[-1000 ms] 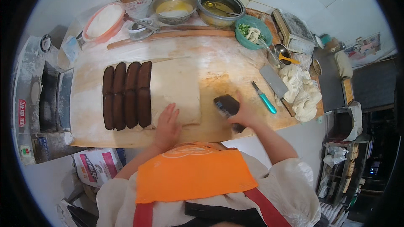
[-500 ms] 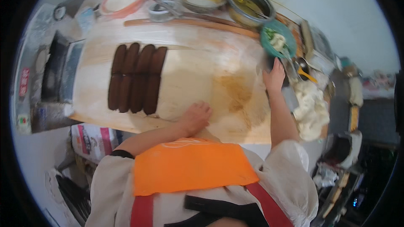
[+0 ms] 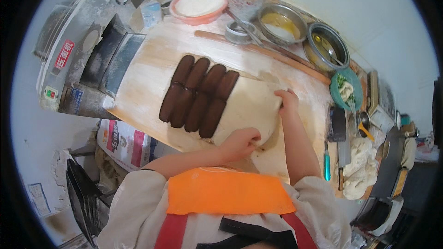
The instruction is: The person cuts strips of dark dough and places them on a larger sheet of light dough, then folds the sheet and processes it through a machine, followed by rolling it with a rolling pin and trimming edges with a knife.
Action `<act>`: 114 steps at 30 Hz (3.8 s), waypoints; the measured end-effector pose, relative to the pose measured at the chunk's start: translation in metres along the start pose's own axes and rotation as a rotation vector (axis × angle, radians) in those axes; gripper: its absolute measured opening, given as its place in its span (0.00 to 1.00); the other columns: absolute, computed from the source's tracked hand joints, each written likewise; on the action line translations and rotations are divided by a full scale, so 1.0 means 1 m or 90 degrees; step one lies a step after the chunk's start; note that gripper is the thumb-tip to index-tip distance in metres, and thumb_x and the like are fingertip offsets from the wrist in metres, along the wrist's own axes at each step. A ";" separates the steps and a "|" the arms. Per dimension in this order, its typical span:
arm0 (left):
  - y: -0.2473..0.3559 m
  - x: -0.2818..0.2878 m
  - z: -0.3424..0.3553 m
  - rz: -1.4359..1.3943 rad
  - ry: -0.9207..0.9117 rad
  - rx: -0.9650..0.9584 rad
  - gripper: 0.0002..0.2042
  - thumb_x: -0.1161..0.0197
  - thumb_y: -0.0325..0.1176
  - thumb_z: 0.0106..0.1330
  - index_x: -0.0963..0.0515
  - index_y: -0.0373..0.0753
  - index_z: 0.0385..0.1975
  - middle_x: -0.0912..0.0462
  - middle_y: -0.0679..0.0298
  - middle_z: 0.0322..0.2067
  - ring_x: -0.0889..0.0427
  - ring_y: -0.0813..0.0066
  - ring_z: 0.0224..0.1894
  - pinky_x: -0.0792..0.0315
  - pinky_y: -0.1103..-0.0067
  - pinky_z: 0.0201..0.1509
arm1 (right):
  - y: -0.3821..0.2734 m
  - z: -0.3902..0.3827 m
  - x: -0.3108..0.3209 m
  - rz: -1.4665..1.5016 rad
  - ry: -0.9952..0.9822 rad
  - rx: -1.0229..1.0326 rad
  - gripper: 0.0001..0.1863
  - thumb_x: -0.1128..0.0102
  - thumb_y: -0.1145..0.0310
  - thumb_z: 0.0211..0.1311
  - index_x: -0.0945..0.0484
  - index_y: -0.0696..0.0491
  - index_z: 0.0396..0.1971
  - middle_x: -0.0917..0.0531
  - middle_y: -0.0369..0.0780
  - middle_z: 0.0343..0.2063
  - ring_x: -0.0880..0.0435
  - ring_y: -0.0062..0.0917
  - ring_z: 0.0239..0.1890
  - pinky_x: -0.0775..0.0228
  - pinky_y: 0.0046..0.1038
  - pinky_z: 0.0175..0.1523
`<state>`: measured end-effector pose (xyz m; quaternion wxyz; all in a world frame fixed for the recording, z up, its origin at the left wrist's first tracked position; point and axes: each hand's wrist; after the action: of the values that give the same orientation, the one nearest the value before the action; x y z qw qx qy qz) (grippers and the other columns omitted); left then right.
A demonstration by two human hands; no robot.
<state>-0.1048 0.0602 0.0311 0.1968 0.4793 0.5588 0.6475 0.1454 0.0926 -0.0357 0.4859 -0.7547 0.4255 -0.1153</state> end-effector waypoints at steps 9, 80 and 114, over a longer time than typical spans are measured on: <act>-0.084 0.145 -0.125 -0.502 0.257 0.055 0.15 0.43 0.14 0.53 0.25 0.37 0.40 0.21 0.66 0.38 0.21 0.75 0.41 0.25 0.79 0.47 | -0.019 -0.044 -0.215 0.103 -0.103 0.109 0.12 0.36 0.82 0.46 0.25 0.52 0.31 0.21 0.34 0.24 0.25 0.21 0.17 0.38 0.22 0.19; -0.188 0.314 0.127 0.319 0.042 0.089 0.19 0.46 0.43 0.70 0.15 0.34 0.31 0.16 0.51 0.24 0.17 0.59 0.25 0.26 0.73 0.35 | 0.018 0.018 -0.289 -0.677 -0.360 0.207 0.33 0.50 0.37 0.59 0.15 0.57 0.29 0.15 0.48 0.32 0.16 0.43 0.38 0.25 0.40 0.45; -0.197 0.317 0.157 0.235 -0.116 0.167 0.21 0.47 0.50 0.67 0.16 0.38 0.31 0.15 0.52 0.30 0.17 0.53 0.38 0.26 0.63 0.40 | 0.031 0.059 -0.269 -0.712 -0.413 0.077 0.24 0.48 0.47 0.64 0.15 0.53 0.30 0.15 0.48 0.33 0.17 0.44 0.39 0.27 0.42 0.48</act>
<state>-0.1745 0.4536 -0.0346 0.0608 0.6514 0.5207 0.5485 -0.0013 0.3281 -0.0269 0.4979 -0.8304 -0.2069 -0.1407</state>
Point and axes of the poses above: each hand's wrist, its own z-axis towards the middle knuckle, its own x-axis out of the back of the hand, y = z × x
